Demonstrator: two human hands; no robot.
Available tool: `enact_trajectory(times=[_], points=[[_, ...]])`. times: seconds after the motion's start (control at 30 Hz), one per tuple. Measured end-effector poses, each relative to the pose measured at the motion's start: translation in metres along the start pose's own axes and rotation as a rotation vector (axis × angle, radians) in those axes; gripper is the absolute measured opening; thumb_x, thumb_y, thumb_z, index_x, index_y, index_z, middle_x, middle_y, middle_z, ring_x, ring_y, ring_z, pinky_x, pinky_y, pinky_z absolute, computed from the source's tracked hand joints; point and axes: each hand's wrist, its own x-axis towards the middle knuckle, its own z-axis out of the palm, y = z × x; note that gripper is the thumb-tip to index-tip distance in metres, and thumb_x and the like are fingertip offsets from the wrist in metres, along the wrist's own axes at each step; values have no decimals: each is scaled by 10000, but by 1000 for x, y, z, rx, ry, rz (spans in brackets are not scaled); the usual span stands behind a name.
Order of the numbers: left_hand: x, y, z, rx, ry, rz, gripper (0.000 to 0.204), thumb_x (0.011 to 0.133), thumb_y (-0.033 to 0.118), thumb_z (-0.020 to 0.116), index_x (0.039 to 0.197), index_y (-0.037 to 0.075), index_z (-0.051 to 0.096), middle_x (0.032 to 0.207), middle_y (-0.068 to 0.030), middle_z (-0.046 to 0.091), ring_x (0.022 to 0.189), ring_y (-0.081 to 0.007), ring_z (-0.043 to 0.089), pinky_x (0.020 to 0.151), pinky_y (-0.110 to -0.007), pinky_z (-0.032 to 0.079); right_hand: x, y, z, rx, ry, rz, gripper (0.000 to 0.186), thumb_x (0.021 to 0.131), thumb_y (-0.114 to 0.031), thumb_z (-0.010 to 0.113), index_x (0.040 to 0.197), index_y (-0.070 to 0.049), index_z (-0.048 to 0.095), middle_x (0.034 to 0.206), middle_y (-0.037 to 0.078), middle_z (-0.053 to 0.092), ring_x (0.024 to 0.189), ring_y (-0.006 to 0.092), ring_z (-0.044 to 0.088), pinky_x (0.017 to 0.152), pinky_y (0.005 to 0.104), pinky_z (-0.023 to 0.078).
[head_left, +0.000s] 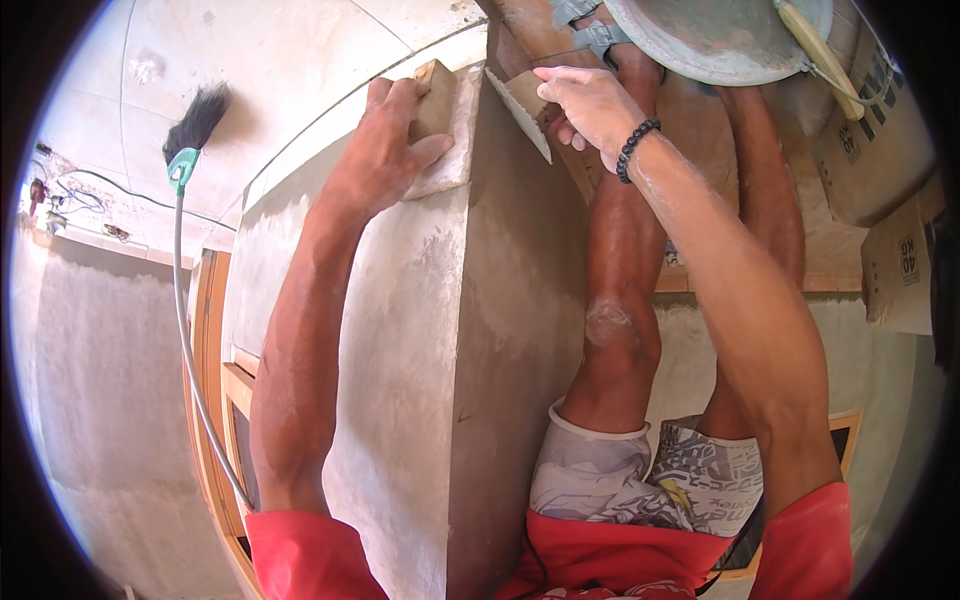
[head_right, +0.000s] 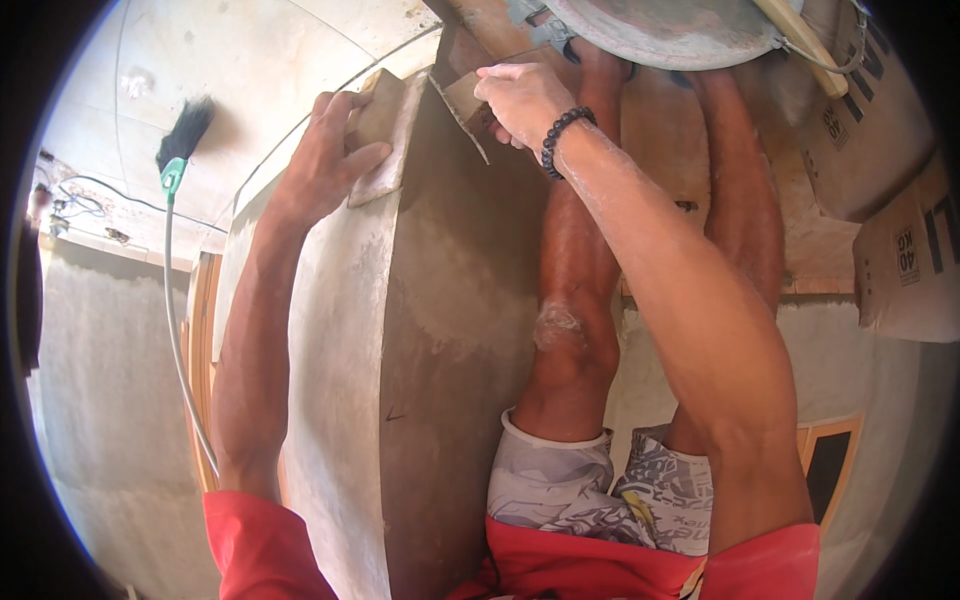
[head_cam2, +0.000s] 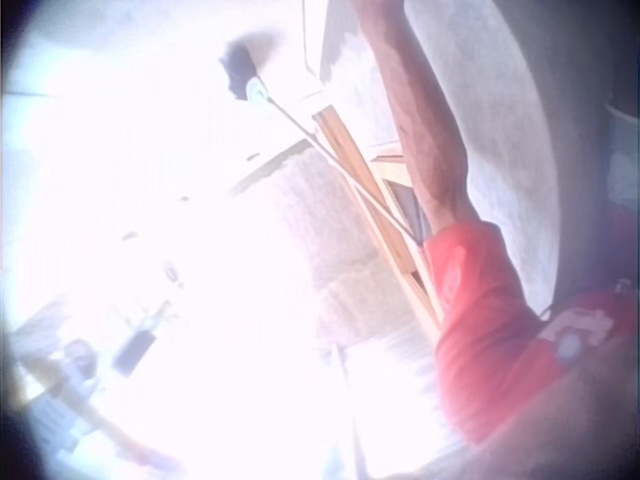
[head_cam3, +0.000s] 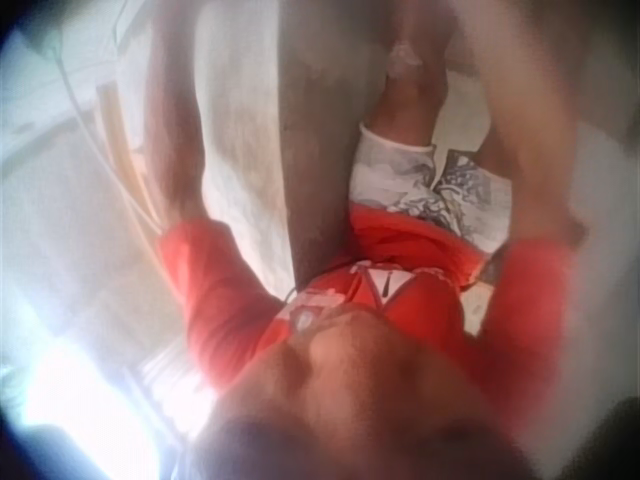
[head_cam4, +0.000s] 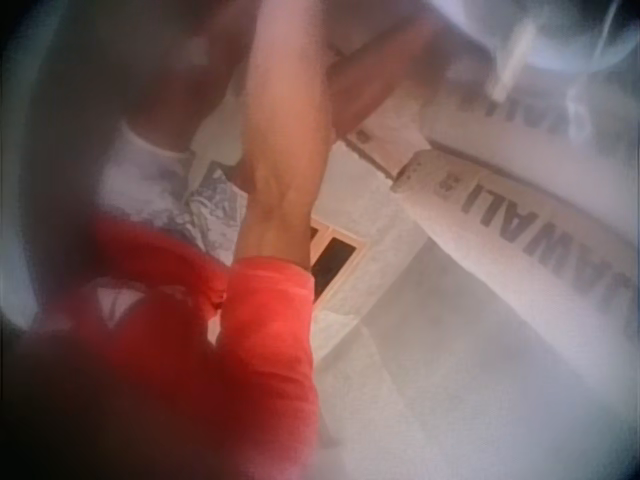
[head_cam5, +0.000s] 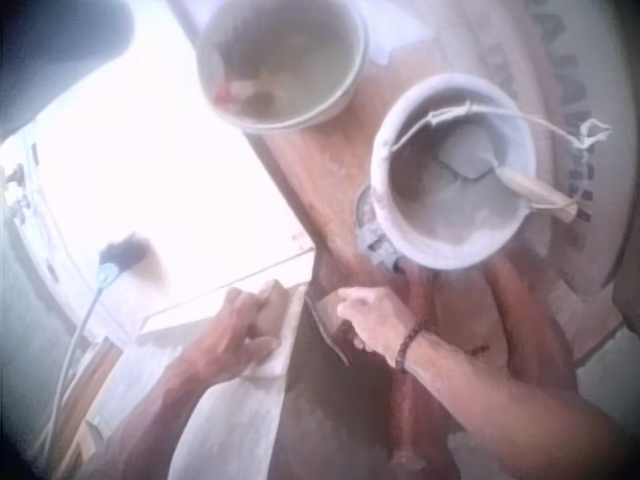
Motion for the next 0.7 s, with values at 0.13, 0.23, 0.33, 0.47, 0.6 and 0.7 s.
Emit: enact_trajectory(times=[0.13,0.23,0.33,0.47,0.6,0.7], points=[[-1,-3,0,19,15,26,519,843,128,697,1286,-17,469,1148,-188,468,951,-300,592,857,-391,480,-33,0,13,-35,-21,-66,435,857,-180,582,1246,13,611,691,32,601,581,108,569,522,262,461],[-2,-7,1,11,18,15,521,843,135,698,1286,-15,469,1145,-189,471,944,-300,589,854,-390,479,-72,0,19,-65,-48,-143,423,855,-168,570,1217,47,613,757,98,666,588,110,575,569,263,478],[-2,-3,0,-9,14,3,516,847,140,694,1286,-13,470,1142,-191,473,944,-297,582,856,-390,477,-108,0,20,-197,-77,-211,394,867,-149,550,1188,72,608,1046,236,682,921,206,671,815,292,500],[-1,1,2,18,38,42,508,854,150,687,1283,-13,471,1138,-185,474,959,-293,570,870,-394,469,-142,-5,4,-185,-237,-204,369,876,-123,551,1185,69,611,1068,226,683,953,201,666,842,296,495],[-4,-3,0,5,29,37,508,856,155,684,1284,-14,469,1131,-174,468,979,-298,559,886,-397,461,-116,-7,-29,-74,-166,-104,361,925,-147,519,1232,21,611,807,22,629,627,57,534,538,211,414],[-2,3,-1,-39,-8,-59,511,855,156,685,1285,-17,467,1122,-172,462,992,-301,553,888,-394,459,-86,-9,-42,92,-174,106,365,940,-185,522,1249,-6,599,723,-5,577,563,53,487,455,209,350]])
